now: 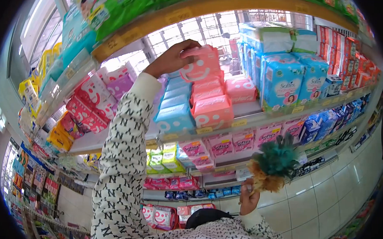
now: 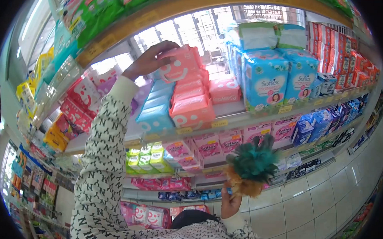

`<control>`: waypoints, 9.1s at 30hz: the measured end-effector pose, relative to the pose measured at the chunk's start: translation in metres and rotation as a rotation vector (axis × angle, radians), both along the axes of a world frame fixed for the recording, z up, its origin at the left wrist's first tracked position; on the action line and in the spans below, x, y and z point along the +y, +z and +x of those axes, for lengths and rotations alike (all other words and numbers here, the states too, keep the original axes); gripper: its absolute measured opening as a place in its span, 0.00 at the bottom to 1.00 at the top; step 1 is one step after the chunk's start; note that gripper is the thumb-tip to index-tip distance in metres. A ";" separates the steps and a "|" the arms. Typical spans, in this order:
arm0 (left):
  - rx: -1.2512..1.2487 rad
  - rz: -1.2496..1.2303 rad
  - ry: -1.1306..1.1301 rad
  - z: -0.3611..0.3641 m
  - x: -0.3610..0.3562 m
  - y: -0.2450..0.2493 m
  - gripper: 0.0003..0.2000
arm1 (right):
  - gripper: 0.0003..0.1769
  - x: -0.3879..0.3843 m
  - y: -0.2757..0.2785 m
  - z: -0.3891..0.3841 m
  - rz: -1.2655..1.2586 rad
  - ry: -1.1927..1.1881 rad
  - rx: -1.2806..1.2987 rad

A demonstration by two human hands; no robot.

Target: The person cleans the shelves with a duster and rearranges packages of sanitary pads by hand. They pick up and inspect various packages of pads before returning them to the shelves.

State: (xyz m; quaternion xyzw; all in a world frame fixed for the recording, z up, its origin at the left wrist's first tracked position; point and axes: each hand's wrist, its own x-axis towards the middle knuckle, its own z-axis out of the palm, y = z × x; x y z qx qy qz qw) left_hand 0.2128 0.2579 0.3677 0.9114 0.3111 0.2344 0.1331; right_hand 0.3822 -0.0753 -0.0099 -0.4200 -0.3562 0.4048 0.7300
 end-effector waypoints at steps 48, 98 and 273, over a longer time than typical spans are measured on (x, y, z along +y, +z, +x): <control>-0.997 -0.181 1.215 -0.329 -0.303 -0.418 0.13 | 0.32 -0.189 -0.286 0.132 -1.535 0.240 -0.735; -1.591 -0.896 0.812 -0.363 -0.534 -0.475 0.32 | 0.22 -0.057 -0.059 -0.349 -0.444 1.079 -0.706; -0.266 0.094 0.427 -0.006 0.069 -0.098 0.31 | 0.11 0.050 0.066 0.036 -0.145 0.345 0.359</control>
